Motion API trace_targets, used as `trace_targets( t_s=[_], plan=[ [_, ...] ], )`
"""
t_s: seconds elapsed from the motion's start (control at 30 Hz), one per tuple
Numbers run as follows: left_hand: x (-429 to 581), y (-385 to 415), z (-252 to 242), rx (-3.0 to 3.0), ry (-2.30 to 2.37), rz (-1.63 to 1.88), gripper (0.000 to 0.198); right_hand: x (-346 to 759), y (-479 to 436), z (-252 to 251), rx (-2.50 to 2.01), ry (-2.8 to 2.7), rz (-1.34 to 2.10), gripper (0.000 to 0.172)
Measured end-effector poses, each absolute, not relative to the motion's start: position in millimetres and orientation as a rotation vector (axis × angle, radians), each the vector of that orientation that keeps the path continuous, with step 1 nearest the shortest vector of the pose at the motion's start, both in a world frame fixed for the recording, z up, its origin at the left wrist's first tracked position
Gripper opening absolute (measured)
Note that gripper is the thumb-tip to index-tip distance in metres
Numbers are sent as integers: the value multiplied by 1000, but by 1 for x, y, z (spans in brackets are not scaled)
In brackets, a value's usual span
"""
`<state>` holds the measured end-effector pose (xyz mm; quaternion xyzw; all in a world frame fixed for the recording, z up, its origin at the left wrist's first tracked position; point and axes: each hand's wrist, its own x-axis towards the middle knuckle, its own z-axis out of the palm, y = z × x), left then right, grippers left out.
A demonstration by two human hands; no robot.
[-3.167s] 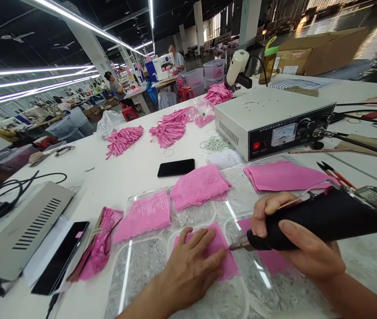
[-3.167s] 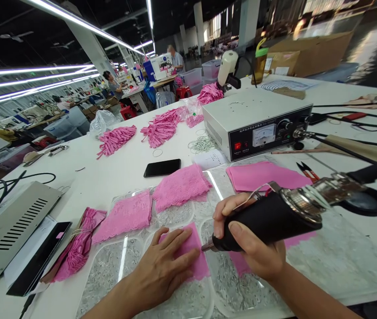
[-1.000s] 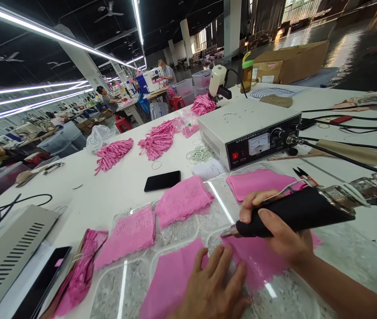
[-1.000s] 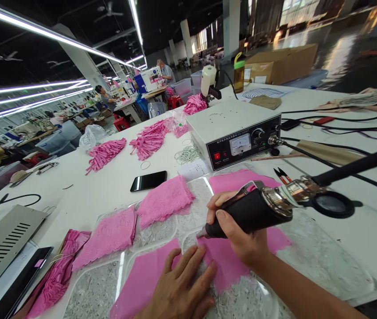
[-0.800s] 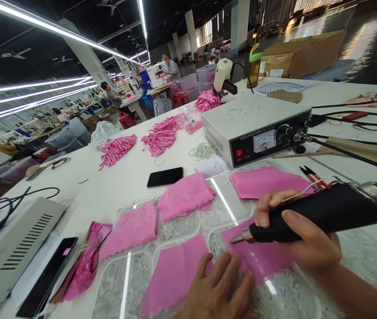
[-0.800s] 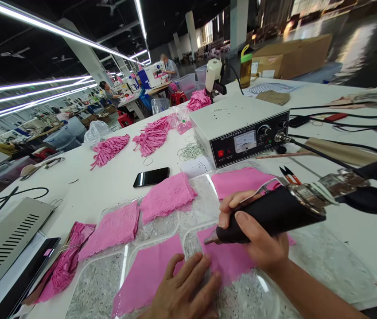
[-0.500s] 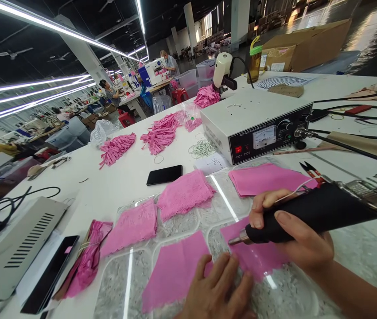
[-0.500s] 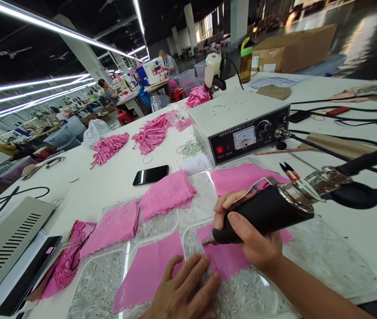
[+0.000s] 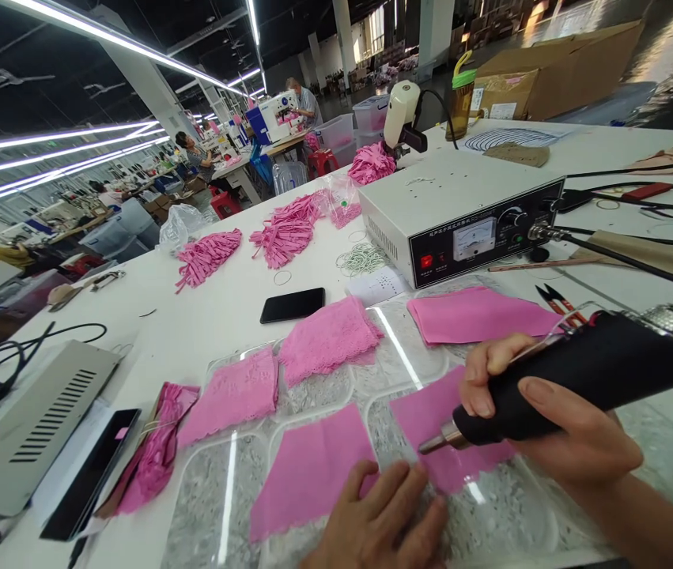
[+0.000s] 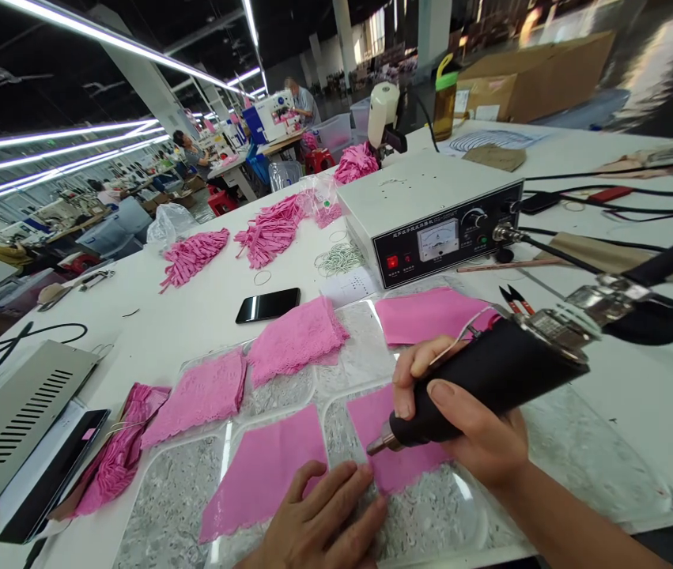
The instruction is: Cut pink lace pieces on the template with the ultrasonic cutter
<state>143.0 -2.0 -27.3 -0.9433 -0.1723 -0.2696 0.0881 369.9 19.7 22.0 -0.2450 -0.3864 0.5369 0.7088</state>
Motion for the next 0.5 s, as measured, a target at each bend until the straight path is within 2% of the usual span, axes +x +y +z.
trace_targets(
  t_s=[0.5],
  plan=[
    [141, -1, -26, -2846, -466, -674, 36, 364, 19, 29, -589, -937, 1172, 10]
  ],
)
